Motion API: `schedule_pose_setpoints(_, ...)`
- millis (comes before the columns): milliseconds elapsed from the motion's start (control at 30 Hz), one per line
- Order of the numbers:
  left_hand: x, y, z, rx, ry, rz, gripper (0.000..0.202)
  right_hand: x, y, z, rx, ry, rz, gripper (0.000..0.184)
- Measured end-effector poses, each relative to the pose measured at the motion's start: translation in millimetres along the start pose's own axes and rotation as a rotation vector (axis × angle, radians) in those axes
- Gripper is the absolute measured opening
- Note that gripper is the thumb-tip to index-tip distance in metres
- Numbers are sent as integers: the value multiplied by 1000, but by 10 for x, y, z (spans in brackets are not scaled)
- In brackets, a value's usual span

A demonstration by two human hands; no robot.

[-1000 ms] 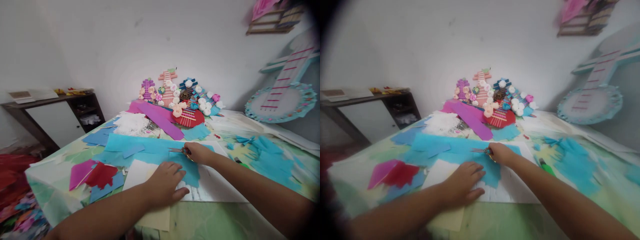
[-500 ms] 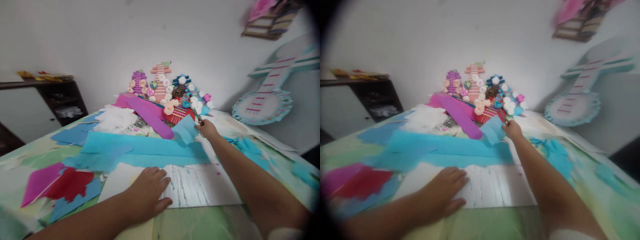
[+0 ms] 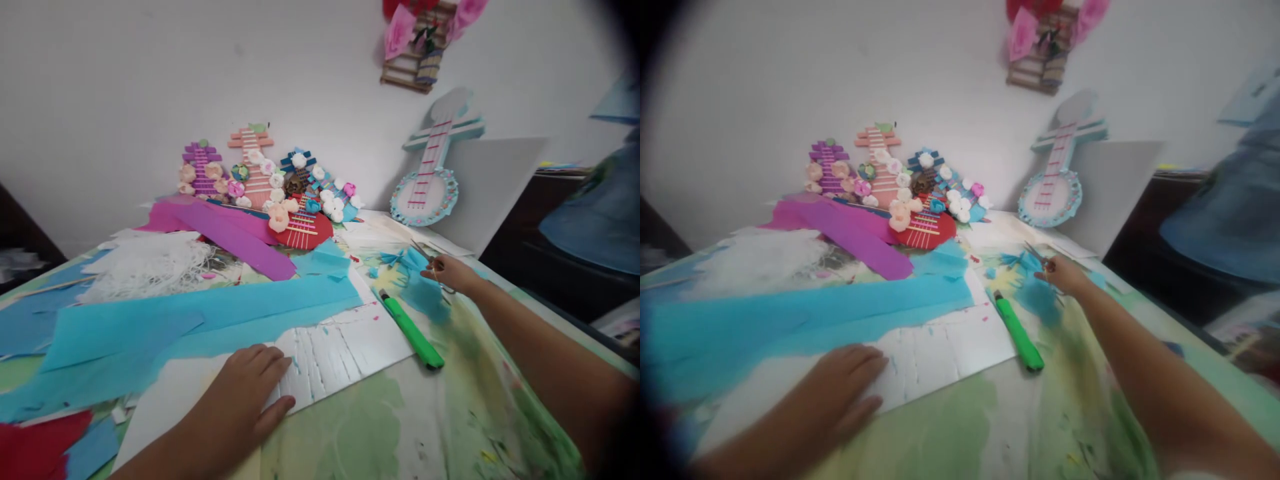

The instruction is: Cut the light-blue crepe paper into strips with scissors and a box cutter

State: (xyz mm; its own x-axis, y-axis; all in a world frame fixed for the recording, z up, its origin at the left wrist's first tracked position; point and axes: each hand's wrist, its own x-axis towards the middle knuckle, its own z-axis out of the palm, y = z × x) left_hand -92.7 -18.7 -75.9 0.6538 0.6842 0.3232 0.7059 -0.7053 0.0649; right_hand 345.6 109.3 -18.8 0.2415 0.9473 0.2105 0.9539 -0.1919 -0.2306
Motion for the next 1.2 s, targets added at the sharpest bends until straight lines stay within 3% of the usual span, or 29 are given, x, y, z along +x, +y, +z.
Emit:
schedule_pose_setpoints(200,35,32,-53,-66,-23,-25,26,-44,47,349,-120,-134,10,33)
schedule_pose_setpoints(500,71,113,-127,-98,-88,-103,21,24,132,322,-156,-107,11,27)
schedule_pose_setpoints(633,67,99,-109,-102,-112,-102,21,63,177,427,-133,-141,-10,36)
schedule_pose_setpoints(833,92,122,-155,-129,-141,-127,21,66,159,562,-161,-126,-20,21)
schedule_pose_setpoints(1033,107,98,-168,-127,-173,-114,23,59,116,478,-101,-22,-82,9)
schedule_pose_setpoints(1200,95,71,-154,-126,-183,-97,26,84,2,155,33,198,8,8)
